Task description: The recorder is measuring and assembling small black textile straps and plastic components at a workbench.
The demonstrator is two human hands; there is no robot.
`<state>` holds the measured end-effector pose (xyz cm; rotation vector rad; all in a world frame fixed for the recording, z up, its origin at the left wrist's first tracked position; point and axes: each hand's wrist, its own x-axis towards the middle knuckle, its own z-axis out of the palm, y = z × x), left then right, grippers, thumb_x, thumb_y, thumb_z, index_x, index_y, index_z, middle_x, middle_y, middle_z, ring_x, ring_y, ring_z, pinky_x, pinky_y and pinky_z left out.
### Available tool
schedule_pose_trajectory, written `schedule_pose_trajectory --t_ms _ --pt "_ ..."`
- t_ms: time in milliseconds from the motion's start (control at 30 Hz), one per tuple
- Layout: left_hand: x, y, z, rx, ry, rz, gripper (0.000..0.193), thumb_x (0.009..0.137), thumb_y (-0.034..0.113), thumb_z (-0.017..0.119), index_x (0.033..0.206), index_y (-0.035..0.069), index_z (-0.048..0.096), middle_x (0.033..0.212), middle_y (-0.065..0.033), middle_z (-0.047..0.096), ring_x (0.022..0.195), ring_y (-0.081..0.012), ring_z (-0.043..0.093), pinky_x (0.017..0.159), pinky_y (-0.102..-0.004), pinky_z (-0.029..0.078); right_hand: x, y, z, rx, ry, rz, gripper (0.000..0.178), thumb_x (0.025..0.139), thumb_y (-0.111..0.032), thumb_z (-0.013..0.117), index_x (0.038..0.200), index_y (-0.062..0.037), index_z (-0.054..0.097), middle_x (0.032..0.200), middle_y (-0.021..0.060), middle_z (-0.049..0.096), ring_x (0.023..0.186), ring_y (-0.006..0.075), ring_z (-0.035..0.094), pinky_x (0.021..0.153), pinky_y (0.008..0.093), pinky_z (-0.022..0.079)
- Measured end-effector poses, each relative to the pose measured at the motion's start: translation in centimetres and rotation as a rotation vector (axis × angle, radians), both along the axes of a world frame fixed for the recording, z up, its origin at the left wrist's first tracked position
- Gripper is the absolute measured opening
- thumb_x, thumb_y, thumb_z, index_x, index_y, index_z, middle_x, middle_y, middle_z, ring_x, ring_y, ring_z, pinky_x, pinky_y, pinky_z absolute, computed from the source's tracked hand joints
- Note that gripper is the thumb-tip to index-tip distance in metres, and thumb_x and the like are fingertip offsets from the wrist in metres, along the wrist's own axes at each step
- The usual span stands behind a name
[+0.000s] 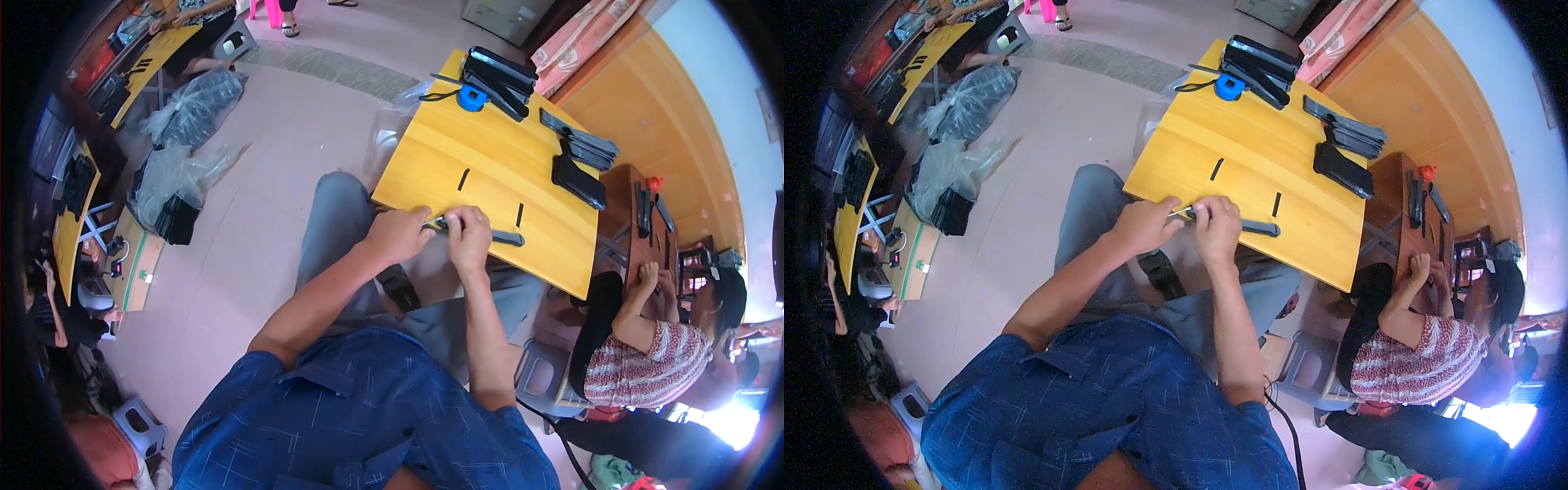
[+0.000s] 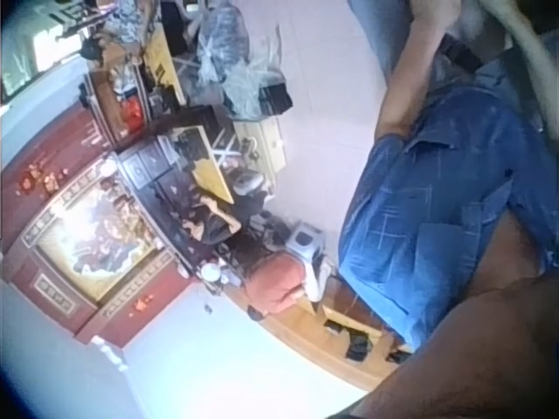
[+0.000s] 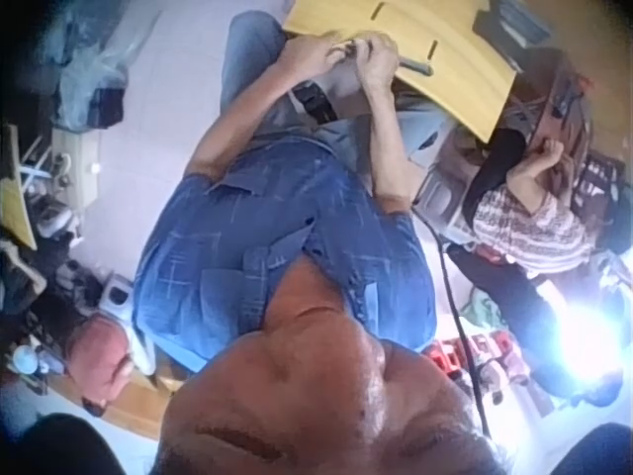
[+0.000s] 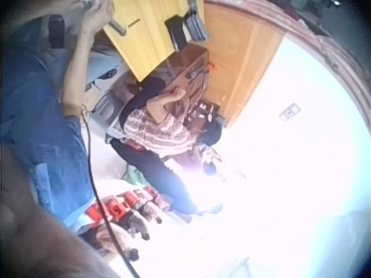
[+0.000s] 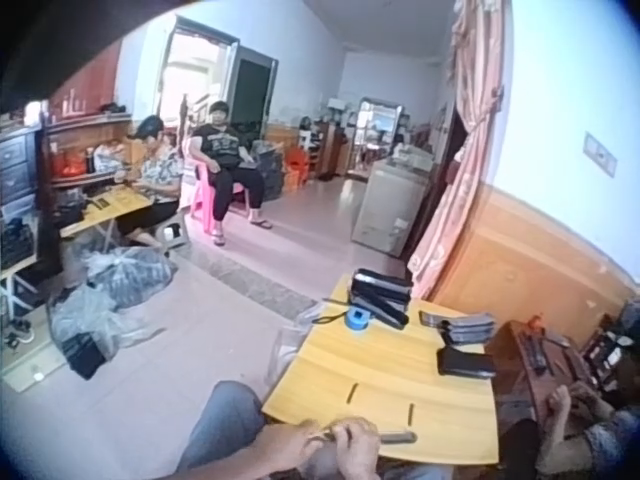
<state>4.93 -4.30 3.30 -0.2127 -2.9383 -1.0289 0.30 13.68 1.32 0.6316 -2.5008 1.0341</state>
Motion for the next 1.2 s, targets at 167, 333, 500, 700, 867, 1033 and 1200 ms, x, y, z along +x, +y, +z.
schedule_pose_trajectory --t_ms 167,333,500,700,867,1033,1200 --pt "-0.5 -1.7 -2.1 0.387 0.126 -0.044 0.047 0.093 0.047 0.074 0.078 0.003 0.064 0.065 -0.0134 0.066 0.057 -0.0269 0.065 0.056 -0.0416 0.051 1.9 1.9 2.7 -0.226 -0.14 -0.109 0.016 0.095 -0.015 0.07 0.089 -0.0013 0.065 0.087 0.0148 0.064 0.086 0.034 0.062 0.08 0.0431 0.049" --pt "0.2 1.1 0.3 0.872 -0.372 -0.127 0.049 0.096 0.048 0.075 0.075 0.006 0.063 0.058 0.003 0.052 0.049 -0.0073 0.049 0.046 -0.0263 0.039 5.5 0.6 5.0 -0.266 -0.039 0.013 0.009 0.093 -0.005 0.07 0.091 -0.0006 0.063 0.087 0.0127 0.062 0.082 0.0285 0.062 0.076 0.0371 0.05" --pt "1.1 2.5 1.7 1.012 -0.24 -0.279 0.038 0.102 0.039 0.071 0.082 0.007 0.067 0.06 0.006 0.052 0.046 -0.0033 0.048 0.044 -0.0228 0.037 6.6 1.2 4.8 -0.46 -0.11 -0.002 0.006 0.095 -0.001 0.068 0.093 0.0002 0.062 0.088 0.008 0.062 0.08 0.0176 0.06 0.076 0.0293 0.049" --pt "2.3 5.6 1.9 0.952 0.162 -0.18 0.035 0.095 0.027 0.077 0.075 0.001 0.063 0.06 -0.0064 0.055 0.056 -0.0111 0.048 0.052 -0.0339 0.041 6.0 2.1 3.6 -0.651 -0.235 -0.077 0.014 0.104 -0.014 0.063 0.097 -0.0026 0.059 0.087 0.0014 0.056 0.081 0.0129 0.054 0.074 0.0287 0.047" --pt "6.1 6.3 2.8 0.759 0.224 -0.26 0.036 0.092 0.023 0.077 0.074 0.0 0.055 0.064 -0.0196 0.048 0.054 -0.0325 0.044 0.053 -0.0417 0.039 -0.8 10.0 5.5 -0.96 -0.108 -0.543 0.026 0.108 -0.029 0.054 0.092 -0.0084 0.056 0.082 0.0012 0.053 0.072 0.0143 0.055 0.065 0.032 0.049" --pt "8.8 3.7 2.5 0.706 0.236 -0.271 0.035 0.089 0.02 0.079 0.072 0.002 0.054 0.061 -0.0153 0.047 0.049 -0.0283 0.048 0.05 -0.0395 0.037 -7.2 22.6 4.4 -1.352 -0.132 -0.722 0.025 0.105 -0.026 0.049 0.094 -0.0049 0.059 0.085 0.0059 0.06 0.067 0.0211 0.061 0.057 0.0361 0.052" --pt "10.9 -1.5 3.3 0.685 0.119 -0.205 0.028 0.092 0.018 0.076 0.076 0.001 0.06 0.064 -0.0104 0.055 0.053 -0.0188 0.049 0.052 -0.0356 0.04 -8.7 25.6 4.9 -1.509 0.018 -0.995 0.029 0.099 -0.015 0.047 0.095 0.0084 0.064 0.09 0.0159 0.07 0.076 0.0323 0.07 0.07 0.0462 0.06"
